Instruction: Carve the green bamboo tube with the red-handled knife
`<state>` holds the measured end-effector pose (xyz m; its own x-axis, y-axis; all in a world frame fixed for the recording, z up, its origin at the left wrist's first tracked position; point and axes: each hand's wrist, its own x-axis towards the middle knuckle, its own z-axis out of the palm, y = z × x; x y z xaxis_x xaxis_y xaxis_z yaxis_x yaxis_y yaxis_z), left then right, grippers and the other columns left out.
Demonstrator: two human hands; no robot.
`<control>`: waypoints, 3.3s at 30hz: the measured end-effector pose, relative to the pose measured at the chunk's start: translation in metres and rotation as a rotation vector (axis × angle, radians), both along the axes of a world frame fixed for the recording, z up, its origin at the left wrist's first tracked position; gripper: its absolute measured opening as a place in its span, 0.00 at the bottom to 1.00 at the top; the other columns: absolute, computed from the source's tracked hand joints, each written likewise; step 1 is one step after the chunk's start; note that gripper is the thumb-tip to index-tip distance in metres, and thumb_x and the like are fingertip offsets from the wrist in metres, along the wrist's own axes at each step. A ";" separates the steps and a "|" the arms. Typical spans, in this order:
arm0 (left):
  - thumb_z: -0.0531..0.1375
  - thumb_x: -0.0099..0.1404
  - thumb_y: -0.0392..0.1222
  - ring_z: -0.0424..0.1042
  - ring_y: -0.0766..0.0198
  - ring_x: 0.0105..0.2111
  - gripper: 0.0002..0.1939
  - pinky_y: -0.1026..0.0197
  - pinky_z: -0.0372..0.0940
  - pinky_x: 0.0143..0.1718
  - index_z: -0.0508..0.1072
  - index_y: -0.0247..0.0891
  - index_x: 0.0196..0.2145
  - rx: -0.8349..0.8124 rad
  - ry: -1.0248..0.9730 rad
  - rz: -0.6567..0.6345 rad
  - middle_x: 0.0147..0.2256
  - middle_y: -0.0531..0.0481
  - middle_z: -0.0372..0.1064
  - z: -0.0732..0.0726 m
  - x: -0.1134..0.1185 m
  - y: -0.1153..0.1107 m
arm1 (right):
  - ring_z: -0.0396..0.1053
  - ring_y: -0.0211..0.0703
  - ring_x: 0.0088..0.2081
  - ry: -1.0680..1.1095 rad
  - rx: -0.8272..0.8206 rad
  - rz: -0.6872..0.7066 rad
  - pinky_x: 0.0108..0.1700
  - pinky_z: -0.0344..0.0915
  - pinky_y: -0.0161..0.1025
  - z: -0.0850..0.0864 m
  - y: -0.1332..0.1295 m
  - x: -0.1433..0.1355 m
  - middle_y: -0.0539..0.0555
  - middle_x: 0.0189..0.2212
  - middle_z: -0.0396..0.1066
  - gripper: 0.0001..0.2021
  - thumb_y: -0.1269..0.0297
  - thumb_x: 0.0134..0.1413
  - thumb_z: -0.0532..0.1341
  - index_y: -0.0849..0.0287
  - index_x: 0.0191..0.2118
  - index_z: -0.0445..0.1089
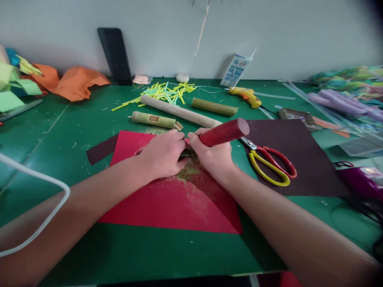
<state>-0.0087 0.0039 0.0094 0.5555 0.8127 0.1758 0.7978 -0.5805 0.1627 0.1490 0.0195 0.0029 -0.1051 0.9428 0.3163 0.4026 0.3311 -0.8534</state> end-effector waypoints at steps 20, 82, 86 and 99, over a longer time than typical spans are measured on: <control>0.61 0.64 0.44 0.70 0.52 0.41 0.09 0.53 0.67 0.39 0.76 0.35 0.35 0.003 -0.068 0.009 0.36 0.43 0.71 -0.003 -0.002 0.001 | 0.59 0.36 0.23 0.014 -0.018 0.018 0.29 0.60 0.38 -0.001 0.000 0.001 0.47 0.18 0.63 0.14 0.57 0.53 0.62 0.56 0.20 0.64; 0.55 0.73 0.46 0.64 0.66 0.29 0.16 0.61 0.61 0.32 0.69 0.37 0.29 0.009 -0.725 -0.041 0.27 0.52 0.66 0.009 0.013 -0.014 | 0.38 0.31 0.16 1.165 -0.676 0.451 0.17 0.45 0.30 0.027 -0.006 0.017 0.40 0.12 0.47 0.17 0.58 0.57 0.63 0.55 0.21 0.59; 0.66 0.64 0.51 0.65 0.66 0.28 0.15 0.61 0.62 0.30 0.70 0.38 0.30 0.070 -0.677 -0.027 0.27 0.52 0.68 0.009 0.013 -0.013 | 0.37 0.32 0.16 1.129 -0.672 0.386 0.17 0.45 0.32 0.029 -0.006 0.016 0.40 0.11 0.45 0.18 0.56 0.57 0.63 0.54 0.21 0.58; 0.62 0.65 0.36 0.70 0.69 0.25 0.12 0.66 0.65 0.26 0.77 0.39 0.47 -0.096 -0.917 0.145 0.29 0.53 0.76 0.009 0.008 -0.010 | 0.41 0.31 0.16 1.067 -0.516 0.306 0.18 0.48 0.32 0.029 0.000 0.022 0.42 0.14 0.46 0.17 0.56 0.59 0.62 0.55 0.22 0.59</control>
<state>-0.0009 -0.0064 0.0182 0.1251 0.8972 0.4235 0.3975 -0.4365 0.8071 0.1710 0.0195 0.0316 -0.2610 0.9650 -0.0239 -0.6145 -0.1852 -0.7669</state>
